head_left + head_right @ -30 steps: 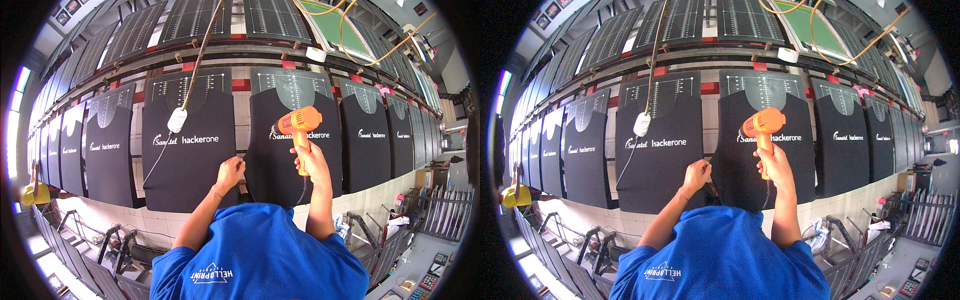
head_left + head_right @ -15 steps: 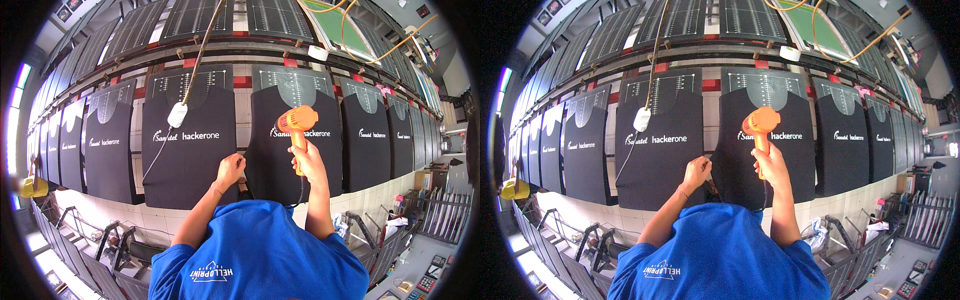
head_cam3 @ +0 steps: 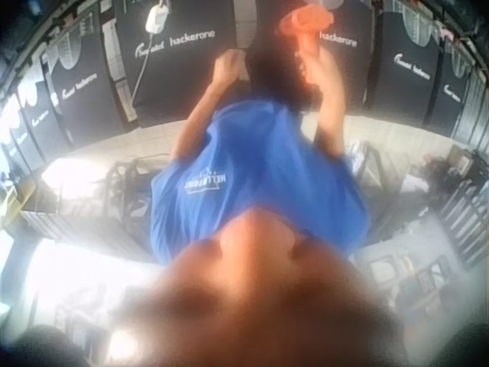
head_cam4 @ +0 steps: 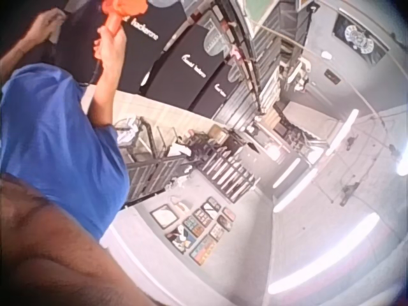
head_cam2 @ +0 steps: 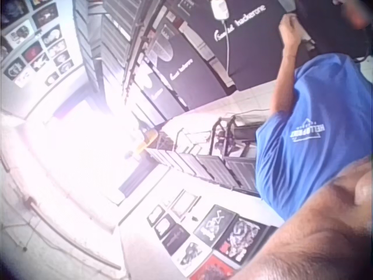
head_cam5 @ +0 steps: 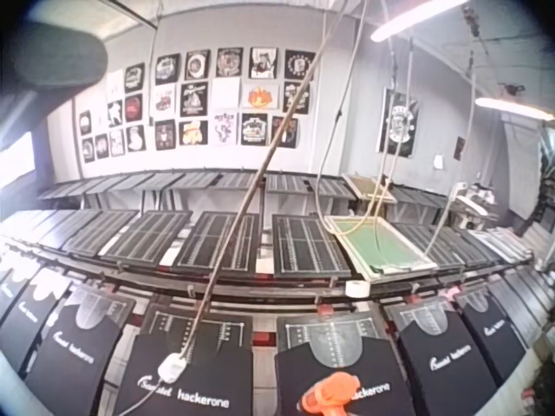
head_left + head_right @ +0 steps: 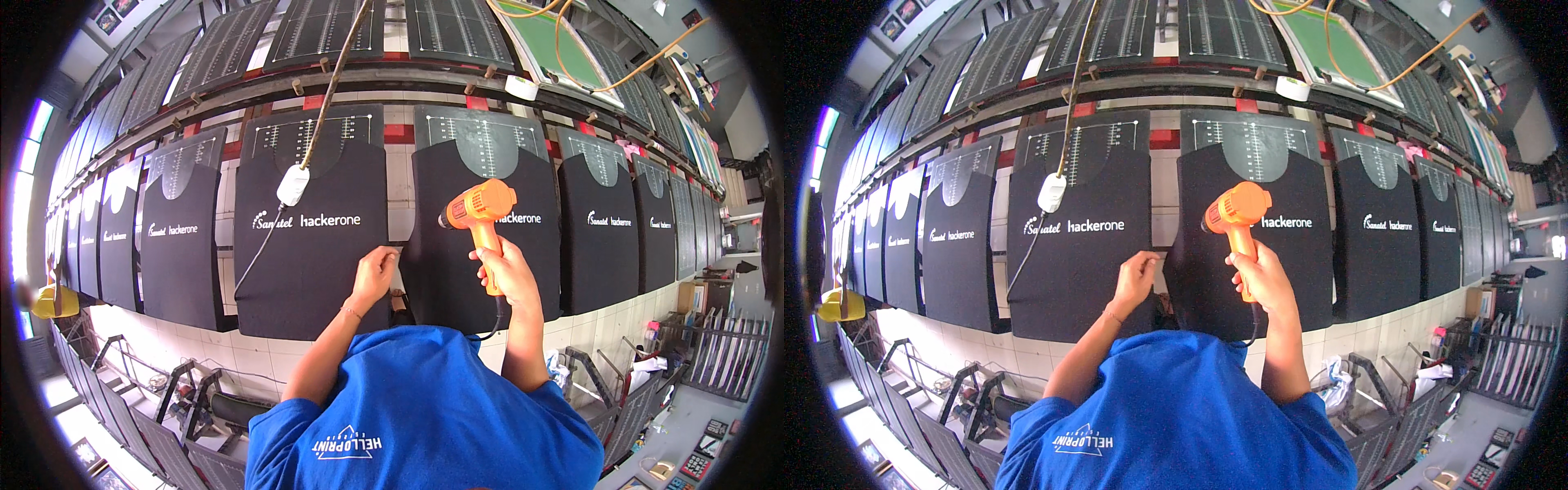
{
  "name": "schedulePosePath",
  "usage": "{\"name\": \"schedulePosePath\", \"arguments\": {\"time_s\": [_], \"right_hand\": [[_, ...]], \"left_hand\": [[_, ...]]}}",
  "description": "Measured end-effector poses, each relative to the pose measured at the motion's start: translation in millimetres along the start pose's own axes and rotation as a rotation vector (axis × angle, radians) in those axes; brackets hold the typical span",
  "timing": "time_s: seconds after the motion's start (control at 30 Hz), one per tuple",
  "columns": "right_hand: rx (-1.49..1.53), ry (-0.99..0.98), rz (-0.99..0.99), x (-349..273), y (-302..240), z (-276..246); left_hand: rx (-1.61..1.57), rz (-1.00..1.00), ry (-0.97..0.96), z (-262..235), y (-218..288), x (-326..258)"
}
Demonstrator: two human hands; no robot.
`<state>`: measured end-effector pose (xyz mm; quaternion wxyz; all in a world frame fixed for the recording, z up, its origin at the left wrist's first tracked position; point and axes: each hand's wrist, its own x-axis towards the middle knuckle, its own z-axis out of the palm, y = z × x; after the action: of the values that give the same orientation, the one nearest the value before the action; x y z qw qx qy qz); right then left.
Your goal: The person uses an orange heat gun to apply heat to white printed logos on black t-shirts hanging on a rack. They move the heat gun back and forth over the logo area while occasionally touching the fabric with their left hand.
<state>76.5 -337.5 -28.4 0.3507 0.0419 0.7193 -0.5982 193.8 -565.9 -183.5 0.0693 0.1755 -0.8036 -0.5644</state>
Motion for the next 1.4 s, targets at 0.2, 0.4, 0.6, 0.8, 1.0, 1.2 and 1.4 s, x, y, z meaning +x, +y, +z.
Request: {"name": "schedulePosePath", "arguments": {"time_s": [0.2,0.4,0.6,0.8,1.0,1.2,1.4], "right_hand": [[-0.004,0.019,-0.026,-3,9,-2],[0.005,0.009,-0.044,-6,8,6],[0.008,0.086,-0.023,-13,12,19],[0.085,0.088,0.027,-34,16,66],[0.319,-0.121,0.096,-58,24,168],[0.503,-0.115,0.054,-24,9,255],[0.369,0.127,-0.049,7,-11,252]], "left_hand": [[0.502,0.185,0.771,-111,-1,-3],[0.706,-0.155,0.566,-214,-60,-52],[0.834,-0.140,0.592,-263,-101,-126],[0.875,-0.087,0.825,-397,-160,-214],[1.406,-0.211,0.917,-560,-157,-233],[1.100,-0.728,1.086,-688,-214,-211],[1.000,-0.633,1.022,-719,-245,-152]]}}
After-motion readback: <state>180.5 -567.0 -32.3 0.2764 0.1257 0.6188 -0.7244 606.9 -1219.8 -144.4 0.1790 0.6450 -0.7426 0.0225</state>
